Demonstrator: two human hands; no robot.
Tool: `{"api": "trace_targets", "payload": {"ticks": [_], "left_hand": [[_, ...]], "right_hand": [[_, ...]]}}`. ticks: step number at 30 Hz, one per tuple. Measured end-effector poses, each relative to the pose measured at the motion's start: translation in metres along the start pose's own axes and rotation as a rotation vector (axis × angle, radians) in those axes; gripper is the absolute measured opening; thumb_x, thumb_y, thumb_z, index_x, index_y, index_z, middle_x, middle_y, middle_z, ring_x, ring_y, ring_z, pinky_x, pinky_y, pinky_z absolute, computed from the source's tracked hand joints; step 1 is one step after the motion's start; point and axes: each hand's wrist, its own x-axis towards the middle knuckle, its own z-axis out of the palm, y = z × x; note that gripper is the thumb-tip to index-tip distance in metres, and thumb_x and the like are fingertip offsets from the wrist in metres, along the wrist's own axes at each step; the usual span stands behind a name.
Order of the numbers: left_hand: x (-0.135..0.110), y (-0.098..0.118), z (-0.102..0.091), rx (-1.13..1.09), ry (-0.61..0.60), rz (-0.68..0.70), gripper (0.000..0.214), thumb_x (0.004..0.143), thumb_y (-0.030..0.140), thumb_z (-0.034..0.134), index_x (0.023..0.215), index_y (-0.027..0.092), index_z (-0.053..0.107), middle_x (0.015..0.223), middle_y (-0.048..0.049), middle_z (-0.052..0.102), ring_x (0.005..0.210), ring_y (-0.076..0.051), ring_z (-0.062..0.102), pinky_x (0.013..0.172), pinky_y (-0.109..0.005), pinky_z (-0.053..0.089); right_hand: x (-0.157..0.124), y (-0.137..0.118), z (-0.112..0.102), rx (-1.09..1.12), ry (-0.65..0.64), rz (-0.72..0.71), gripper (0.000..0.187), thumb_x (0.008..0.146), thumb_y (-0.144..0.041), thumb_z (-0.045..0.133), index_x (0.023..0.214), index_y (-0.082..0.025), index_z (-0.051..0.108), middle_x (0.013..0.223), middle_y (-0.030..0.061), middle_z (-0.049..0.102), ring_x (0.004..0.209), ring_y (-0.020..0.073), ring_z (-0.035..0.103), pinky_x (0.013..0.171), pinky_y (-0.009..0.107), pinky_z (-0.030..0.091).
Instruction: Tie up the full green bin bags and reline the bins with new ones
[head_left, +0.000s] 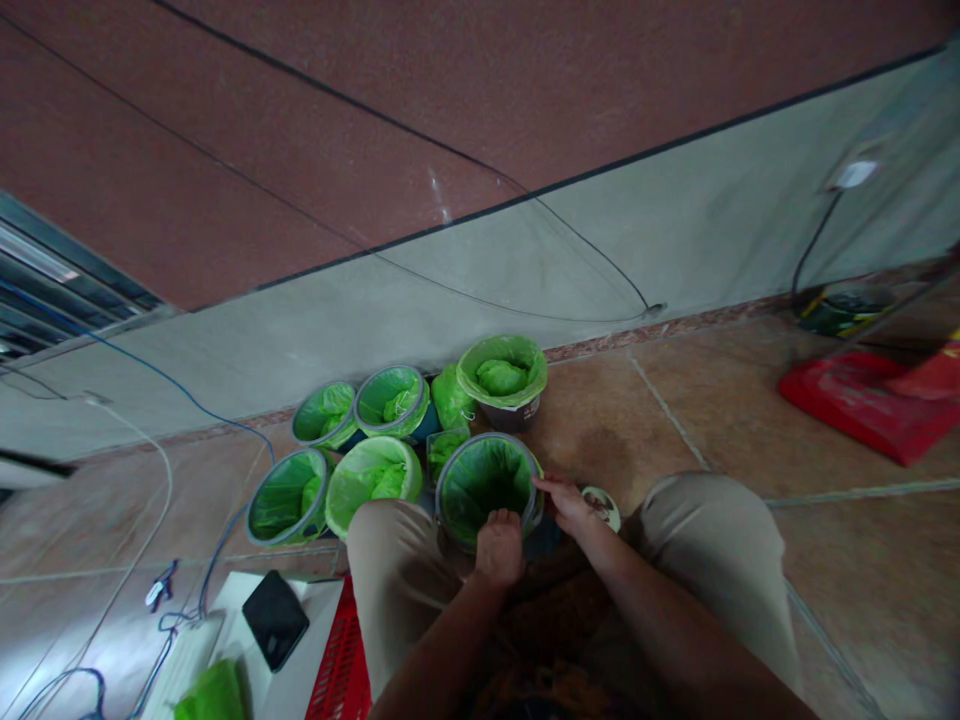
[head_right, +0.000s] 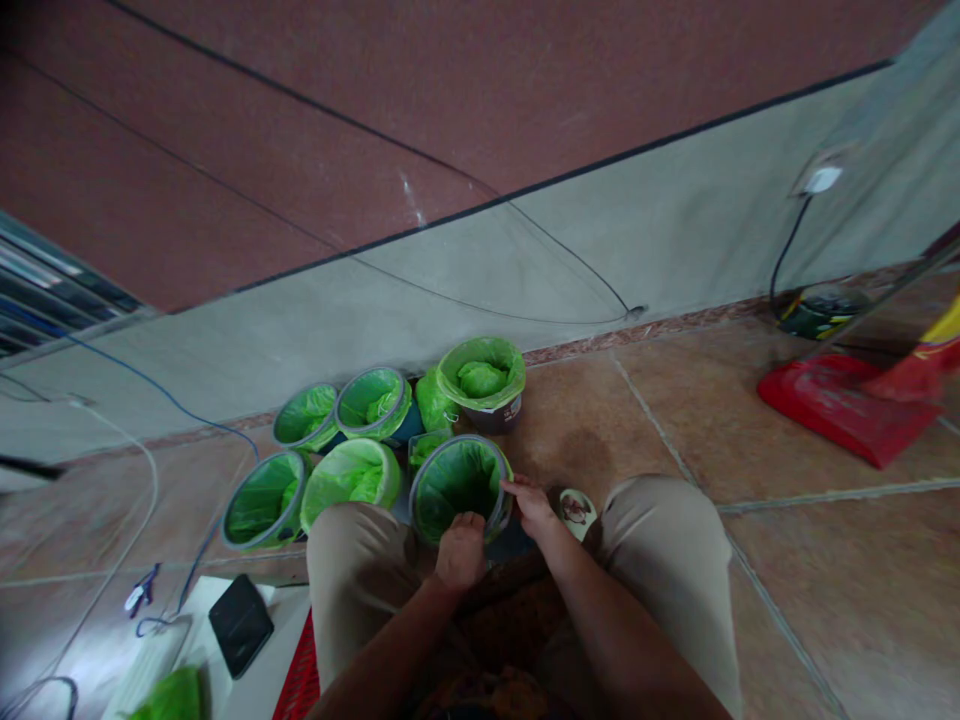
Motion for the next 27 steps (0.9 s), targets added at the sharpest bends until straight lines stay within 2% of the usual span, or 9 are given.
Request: {"api": "trace_targets", "payload": {"ticks": [4, 7, 10, 12, 16, 20, 23, 25, 27], "left_hand": [[0.004, 0.001, 0.0, 0.041, 0.019, -0.101, 0.029, 0.083, 0.005, 0.044, 0.107, 0.009, 0.061, 0.109, -0.017, 0.061, 0.109, -0.029, 0.054, 0.089, -0.038, 0.046], [0.005, -0.007, 0.0, 0.046, 0.015, -0.185, 0.035, 0.085, 0.001, 0.036, 0.108, 0.009, 0.062, 0.111, -0.0176, 0.062, 0.112, -0.028, 0.054, 0.091, -0.037, 0.046], [0.007, -0.018, 0.001, 0.003, 0.021, -0.274, 0.038, 0.085, -0.001, 0.034, 0.108, 0.008, 0.063, 0.111, -0.0175, 0.063, 0.111, -0.027, 0.057, 0.094, -0.037, 0.045], [0.011, -0.022, -0.001, -0.088, 0.057, -0.32, 0.038, 0.084, 0.0, 0.039, 0.115, 0.007, 0.061, 0.114, -0.0171, 0.064, 0.112, -0.026, 0.058, 0.097, -0.036, 0.044], [0.025, -0.022, -0.008, -0.429, 0.155, -0.357, 0.046, 0.082, 0.005, 0.048, 0.128, 0.011, 0.054, 0.127, -0.0132, 0.061, 0.12, -0.02, 0.056, 0.102, -0.026, 0.04], [0.041, -0.016, -0.01, -0.612, 0.126, -0.257, 0.031, 0.089, 0.023, 0.049, 0.117, 0.014, 0.062, 0.11, -0.0102, 0.069, 0.101, -0.018, 0.064, 0.089, -0.026, 0.047], [0.046, -0.013, -0.004, -0.591, 0.108, -0.169, 0.023, 0.09, 0.024, 0.049, 0.101, 0.015, 0.068, 0.1, -0.0077, 0.071, 0.092, -0.018, 0.065, 0.084, -0.026, 0.047], [0.046, -0.014, 0.001, -0.575, 0.134, -0.152, 0.022, 0.09, 0.022, 0.049, 0.1, 0.017, 0.068, 0.098, -0.0064, 0.071, 0.092, -0.017, 0.064, 0.086, -0.026, 0.047], [0.045, -0.015, 0.005, -0.569, 0.147, -0.136, 0.023, 0.09, 0.021, 0.048, 0.101, 0.017, 0.067, 0.097, -0.006, 0.071, 0.092, -0.017, 0.064, 0.086, -0.026, 0.046]], "right_hand": [[-0.007, -0.001, 0.004, 0.057, 0.002, 0.014, 0.04, 0.045, -0.035, 0.084, 0.071, -0.019, 0.059, 0.062, -0.0019, 0.065, 0.058, 0.0149, 0.06, 0.057, 0.027, 0.047], [-0.014, 0.003, 0.008, 0.051, -0.03, 0.007, 0.04, 0.045, -0.033, 0.085, 0.073, -0.019, 0.061, 0.065, -0.0025, 0.065, 0.059, 0.0132, 0.058, 0.061, 0.027, 0.048], [-0.02, 0.011, 0.013, -0.053, -0.085, -0.03, 0.037, 0.048, -0.034, 0.084, 0.074, -0.019, 0.062, 0.07, -0.0016, 0.066, 0.064, 0.0136, 0.058, 0.065, 0.027, 0.048], [-0.021, 0.017, 0.016, -0.141, -0.115, -0.046, 0.035, 0.05, -0.035, 0.082, 0.075, -0.018, 0.063, 0.07, -0.0013, 0.066, 0.065, 0.0135, 0.058, 0.063, 0.026, 0.047], [-0.022, 0.028, 0.021, -0.235, -0.191, -0.04, 0.032, 0.049, -0.033, 0.08, 0.072, -0.017, 0.063, 0.063, -0.0021, 0.063, 0.057, 0.012, 0.053, 0.055, 0.024, 0.041], [-0.02, 0.032, 0.02, -0.256, -0.255, -0.037, 0.02, 0.049, -0.027, 0.074, 0.064, -0.017, 0.064, 0.056, -0.0029, 0.06, 0.05, 0.0098, 0.047, 0.05, 0.023, 0.036], [-0.018, 0.03, 0.013, -0.306, -0.188, 0.019, 0.008, 0.053, -0.02, 0.067, 0.058, -0.016, 0.063, 0.051, -0.0029, 0.057, 0.046, 0.0093, 0.046, 0.048, 0.023, 0.035], [-0.015, 0.025, 0.007, -0.334, -0.079, 0.08, 0.004, 0.054, -0.016, 0.065, 0.055, -0.017, 0.061, 0.044, -0.0038, 0.052, 0.042, 0.0091, 0.043, 0.045, 0.023, 0.033], [-0.013, 0.019, 0.004, -0.313, 0.016, 0.111, 0.002, 0.059, -0.019, 0.063, 0.059, -0.018, 0.062, 0.045, -0.0039, 0.053, 0.043, 0.01, 0.046, 0.046, 0.023, 0.036]]}}
